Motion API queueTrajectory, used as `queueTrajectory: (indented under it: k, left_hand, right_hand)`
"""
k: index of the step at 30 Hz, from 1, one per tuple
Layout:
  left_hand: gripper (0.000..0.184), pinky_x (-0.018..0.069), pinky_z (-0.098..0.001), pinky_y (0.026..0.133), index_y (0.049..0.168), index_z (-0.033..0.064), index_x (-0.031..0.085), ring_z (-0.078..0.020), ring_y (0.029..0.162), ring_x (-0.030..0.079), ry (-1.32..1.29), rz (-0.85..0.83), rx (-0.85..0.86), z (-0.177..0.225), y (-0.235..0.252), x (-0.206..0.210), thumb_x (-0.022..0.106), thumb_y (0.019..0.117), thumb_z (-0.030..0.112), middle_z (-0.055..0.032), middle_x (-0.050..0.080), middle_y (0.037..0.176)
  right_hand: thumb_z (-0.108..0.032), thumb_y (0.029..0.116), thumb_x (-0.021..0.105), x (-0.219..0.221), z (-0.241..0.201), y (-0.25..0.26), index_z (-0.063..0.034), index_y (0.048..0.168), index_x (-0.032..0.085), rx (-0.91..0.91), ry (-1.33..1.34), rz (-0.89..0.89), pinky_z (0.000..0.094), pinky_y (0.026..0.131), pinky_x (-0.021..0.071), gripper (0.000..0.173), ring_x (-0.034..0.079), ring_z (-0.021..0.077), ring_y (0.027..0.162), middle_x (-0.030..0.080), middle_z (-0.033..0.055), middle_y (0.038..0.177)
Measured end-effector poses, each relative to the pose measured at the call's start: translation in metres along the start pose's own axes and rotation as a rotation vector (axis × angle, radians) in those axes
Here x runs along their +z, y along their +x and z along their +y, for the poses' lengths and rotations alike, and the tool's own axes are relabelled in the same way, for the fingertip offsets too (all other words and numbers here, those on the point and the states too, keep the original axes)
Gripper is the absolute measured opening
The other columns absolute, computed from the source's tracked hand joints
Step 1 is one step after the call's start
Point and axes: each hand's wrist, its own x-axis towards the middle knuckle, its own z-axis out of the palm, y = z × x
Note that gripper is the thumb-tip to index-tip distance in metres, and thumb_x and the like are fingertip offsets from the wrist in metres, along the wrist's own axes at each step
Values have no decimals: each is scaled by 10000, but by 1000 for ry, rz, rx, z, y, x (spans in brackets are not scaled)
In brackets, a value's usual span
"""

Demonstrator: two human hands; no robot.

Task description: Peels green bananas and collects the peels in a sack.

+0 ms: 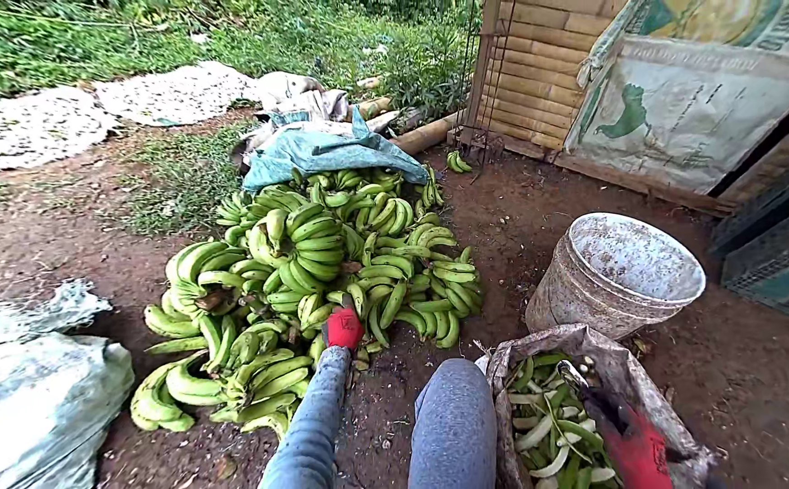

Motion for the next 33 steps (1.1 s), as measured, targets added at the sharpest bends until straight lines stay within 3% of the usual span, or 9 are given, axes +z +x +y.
queueTrajectory:
  k: [3, 5, 7, 12, 16, 22, 26, 30, 33]
  left_hand:
    - [492, 476, -565, 1030, 1468, -15, 474, -396, 1183, 628, -557, 67, 50, 32, -25, -38, 529, 1045, 231, -284, 620, 1292]
    - [299, 574, -408, 682, 1231, -65, 559, -228, 703, 638, -985, 109, 135, 59, -58, -56, 446, 1074, 164, -153, 632, 883]
    - [194, 593, -308, 583, 1057, 3, 555, -114, 560, 629, -1381, 64, 374, 93, -103, -78, 389, 1033, 100, -7, 631, 694]
    - [288, 601, -369, 759, 1106, 28, 598, -169, 775, 690, -1770, -332, 736, 164, -213, -80, 575, 953, 272, -57, 703, 855]
    - [499, 596, -319, 901, 1274, -41, 567, -131, 984, 704, -1336, -577, 880, 196, -263, -69, 760, 877, 191, -76, 719, 1081]
    - [700, 535, -308, 992, 1366, 45, 588, -100, 1094, 657, -904, -468, 971, 258, -269, -58, 878, 745, 185, -79, 693, 1211]
    - [642, 586, -324, 923, 1322, 21, 615, -138, 1028, 692, -1157, -497, 829, 267, -257, -31, 870, 744, 134, -101, 712, 1145]
    - [676, 613, -340, 840, 1350, -8, 547, -159, 948, 706, -1494, -384, 631, 265, -246, -23, 823, 737, 62, -109, 708, 1081]
    - [709, 618, -340, 818, 1359, -7, 530, -160, 941, 706, -1553, -336, 628, 263, -243, -22, 820, 717, 71, -103, 703, 1082]
  right_hand:
    - [-240, 1010, 621, 1, -15, 0, -38, 1268, 694, 58, 112, 32, 520, 890, 554, 336, 710, 282, 968, 730, 174, 1112]
    - [-255, 1062, 549, 1, -33, -1, -15, 1323, 641, 116, 257, -22, 443, 746, 580, 366, 688, 224, 804, 712, 150, 1036]
    - [-340, 1067, 507, 2, -53, -1, -31, 1368, 586, 127, 457, -79, 303, 605, 564, 438, 645, 116, 669, 709, 69, 976]
    - [-228, 1077, 482, -27, -127, 6, -39, 1446, 463, 69, 1009, -114, 199, 503, 483, 415, 577, 49, 567, 745, 59, 1055]
    - [-109, 1030, 584, -47, -148, 13, -22, 1022, 549, 100, 1234, 163, 217, 466, 497, 94, 505, 69, 455, 522, -17, 586]
    - [-253, 925, 770, -78, -121, 6, -24, 1388, 540, 45, 571, -9, 363, 805, 565, 566, 663, 165, 882, 684, 125, 1053]
    - [-399, 1035, 539, -112, -85, 11, -148, 1552, 445, -153, 244, 259, 572, 997, 503, 583, 638, 318, 1182, 627, 181, 1343]
    - [-260, 1050, 505, -88, -52, -8, 26, 1384, 544, -128, 256, 293, 449, 952, 547, 441, 674, 257, 1052, 670, 195, 1183]
    - [-314, 1068, 485, -51, -49, -16, -28, 1473, 454, -49, 329, 41, 379, 790, 595, 498, 695, 164, 843, 699, 108, 1061]
